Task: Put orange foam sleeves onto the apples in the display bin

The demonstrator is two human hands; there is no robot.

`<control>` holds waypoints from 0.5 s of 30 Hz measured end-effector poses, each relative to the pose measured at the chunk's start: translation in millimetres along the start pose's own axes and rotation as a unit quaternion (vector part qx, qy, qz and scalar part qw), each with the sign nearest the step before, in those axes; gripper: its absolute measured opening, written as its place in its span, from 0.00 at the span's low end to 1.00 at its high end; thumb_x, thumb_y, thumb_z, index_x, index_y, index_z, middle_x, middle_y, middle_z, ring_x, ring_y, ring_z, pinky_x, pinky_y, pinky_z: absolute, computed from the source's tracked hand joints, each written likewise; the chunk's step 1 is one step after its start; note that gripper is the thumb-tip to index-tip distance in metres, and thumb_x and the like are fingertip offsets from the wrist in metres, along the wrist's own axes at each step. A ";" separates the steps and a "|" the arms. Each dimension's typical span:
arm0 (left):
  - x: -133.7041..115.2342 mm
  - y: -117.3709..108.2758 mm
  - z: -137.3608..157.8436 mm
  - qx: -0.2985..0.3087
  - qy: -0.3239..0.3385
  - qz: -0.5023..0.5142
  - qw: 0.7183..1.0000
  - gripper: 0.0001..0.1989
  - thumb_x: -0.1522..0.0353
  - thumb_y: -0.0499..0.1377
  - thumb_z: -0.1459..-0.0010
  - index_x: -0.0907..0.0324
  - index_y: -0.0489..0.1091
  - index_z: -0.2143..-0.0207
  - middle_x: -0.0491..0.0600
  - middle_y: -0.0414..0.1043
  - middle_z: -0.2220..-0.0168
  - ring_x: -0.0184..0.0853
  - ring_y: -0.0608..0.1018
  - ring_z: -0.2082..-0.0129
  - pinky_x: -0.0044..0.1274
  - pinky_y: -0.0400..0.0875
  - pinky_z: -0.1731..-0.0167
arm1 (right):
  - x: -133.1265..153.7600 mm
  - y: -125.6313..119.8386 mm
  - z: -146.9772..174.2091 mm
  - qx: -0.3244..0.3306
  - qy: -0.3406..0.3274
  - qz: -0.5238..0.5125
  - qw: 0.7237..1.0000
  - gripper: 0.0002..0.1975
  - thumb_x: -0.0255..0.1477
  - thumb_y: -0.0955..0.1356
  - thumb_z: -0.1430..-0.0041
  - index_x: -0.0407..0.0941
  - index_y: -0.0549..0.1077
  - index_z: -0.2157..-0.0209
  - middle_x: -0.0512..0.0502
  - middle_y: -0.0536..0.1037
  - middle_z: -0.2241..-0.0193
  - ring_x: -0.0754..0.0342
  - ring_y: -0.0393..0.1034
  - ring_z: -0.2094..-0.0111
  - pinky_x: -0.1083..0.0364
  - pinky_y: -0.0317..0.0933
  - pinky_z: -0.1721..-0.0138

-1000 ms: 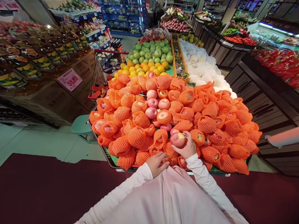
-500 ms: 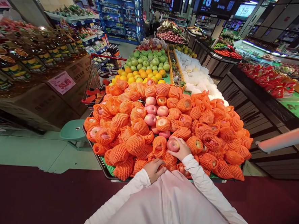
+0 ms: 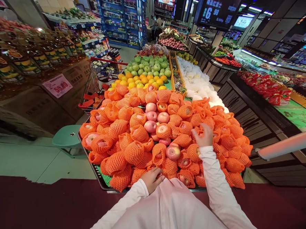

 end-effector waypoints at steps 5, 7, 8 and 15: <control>2.4 0.5 -1.3 -0.009 0.005 -0.010 1.000 0.16 0.59 0.49 0.36 0.59 0.69 0.56 0.56 0.74 0.55 0.41 0.77 0.56 0.32 0.71 0.55 | -97.2 -37.4 -66.2 -0.096 0.225 0.142 0.959 0.12 0.27 0.69 0.50 0.42 0.74 0.60 0.33 0.64 0.40 0.37 0.51 0.40 0.32 0.46 0.42; 3.4 0.7 -1.9 -0.013 0.004 -0.008 1.000 0.17 0.59 0.49 0.36 0.59 0.68 0.55 0.57 0.74 0.55 0.41 0.77 0.56 0.32 0.71 0.55 | -120.4 -40.0 -76.6 -0.060 0.261 0.149 0.952 0.02 0.22 0.69 0.56 0.42 0.73 0.75 0.35 0.64 0.40 0.35 0.47 0.40 0.30 0.43 0.43; 3.7 0.8 -2.0 -0.015 0.003 -0.006 1.000 0.17 0.59 0.49 0.36 0.60 0.68 0.53 0.57 0.74 0.55 0.41 0.77 0.55 0.32 0.71 0.54 | -127.8 -40.6 -79.6 -0.045 0.268 0.145 0.951 0.04 0.21 0.70 0.58 0.42 0.71 0.80 0.36 0.67 0.42 0.34 0.47 0.40 0.29 0.43 0.44; 1.7 -3.2 0.4 -0.053 -0.011 0.024 0.998 0.20 0.60 0.50 0.37 0.60 0.65 0.47 0.57 0.75 0.53 0.44 0.78 0.54 0.36 0.72 0.53 | -120.6 -66.9 -79.9 -0.084 0.246 0.128 0.957 0.03 0.27 0.70 0.54 0.43 0.72 0.76 0.36 0.76 0.60 0.38 0.61 0.50 0.29 0.48 0.47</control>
Point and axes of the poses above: each hand's wrist, its own z-axis away from the middle knuckle, its own y-axis out of the palm, x = y × z, the point moved 3 cm from there along -z, towards the middle knuckle
